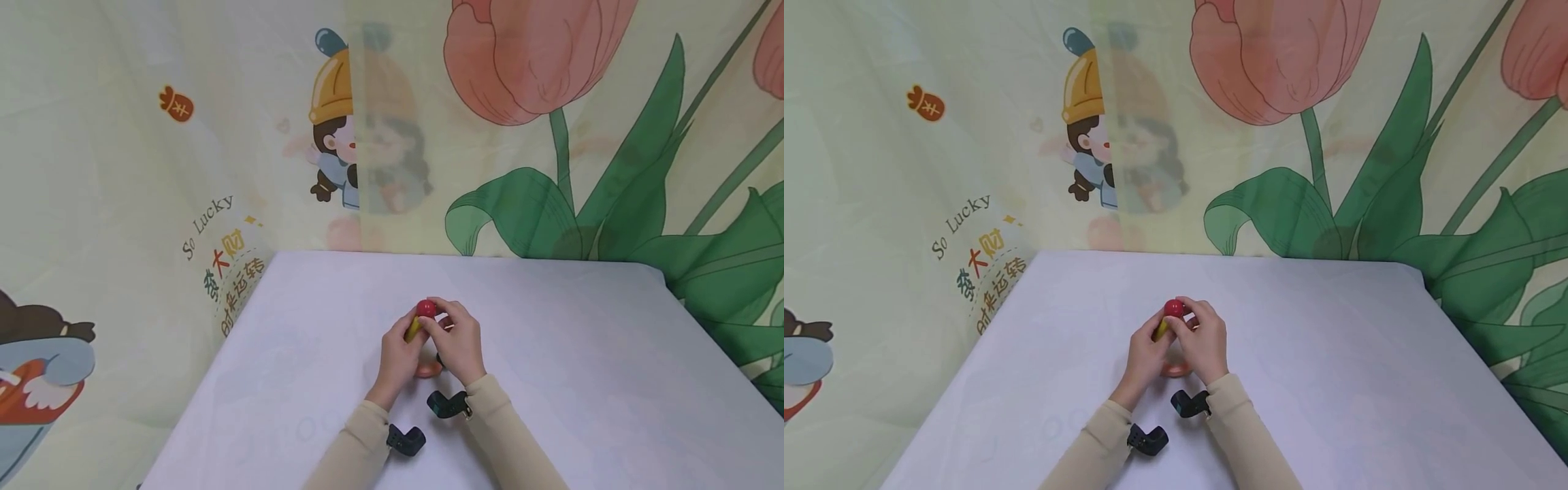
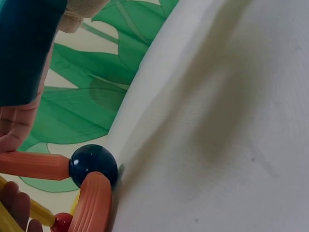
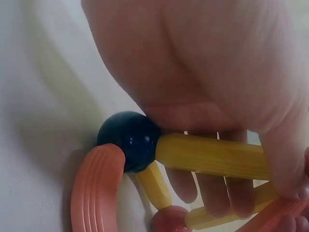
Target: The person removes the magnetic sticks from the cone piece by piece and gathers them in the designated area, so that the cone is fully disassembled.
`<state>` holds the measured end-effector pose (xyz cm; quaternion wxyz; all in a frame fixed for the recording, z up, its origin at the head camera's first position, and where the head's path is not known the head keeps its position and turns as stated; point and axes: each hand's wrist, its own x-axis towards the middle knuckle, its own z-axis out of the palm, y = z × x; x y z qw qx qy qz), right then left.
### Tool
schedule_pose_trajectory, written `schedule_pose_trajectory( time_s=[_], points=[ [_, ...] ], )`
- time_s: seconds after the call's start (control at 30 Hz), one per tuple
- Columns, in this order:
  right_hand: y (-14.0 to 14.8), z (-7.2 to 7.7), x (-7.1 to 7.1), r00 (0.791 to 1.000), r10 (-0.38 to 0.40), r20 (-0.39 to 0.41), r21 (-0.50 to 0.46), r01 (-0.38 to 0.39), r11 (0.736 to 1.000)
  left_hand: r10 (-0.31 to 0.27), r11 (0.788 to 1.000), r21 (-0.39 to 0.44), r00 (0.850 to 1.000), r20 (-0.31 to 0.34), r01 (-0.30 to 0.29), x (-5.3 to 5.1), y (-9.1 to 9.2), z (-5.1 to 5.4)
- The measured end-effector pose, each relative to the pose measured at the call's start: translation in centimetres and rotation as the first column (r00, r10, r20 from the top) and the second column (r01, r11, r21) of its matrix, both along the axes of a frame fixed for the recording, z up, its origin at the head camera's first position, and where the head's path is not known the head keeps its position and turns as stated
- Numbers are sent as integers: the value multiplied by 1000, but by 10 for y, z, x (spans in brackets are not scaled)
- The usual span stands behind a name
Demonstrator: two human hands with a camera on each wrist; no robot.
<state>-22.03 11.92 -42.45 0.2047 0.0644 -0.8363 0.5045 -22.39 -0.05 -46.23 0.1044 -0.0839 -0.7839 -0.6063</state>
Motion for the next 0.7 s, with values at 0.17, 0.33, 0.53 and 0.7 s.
schedule_pose_trajectory(
  time_s=[0.17,0.33,0.53,0.7],
  points=[
    [0,-2,0,1000,-10,-10,-16,10,1000,-9,1000,16,1000,19,9,0,0,0],
    [-1,-3,1,1000,-16,-20,-22,15,1000,-12,1000,28,999,43,11,0,0,-1],
    [-2,-2,2,999,0,-41,-25,-1,1000,0,999,34,999,40,-2,-1,-1,-1],
    [-1,0,2,1000,22,13,-109,-21,994,-4,998,70,1000,22,2,-3,-2,0]
  ],
)
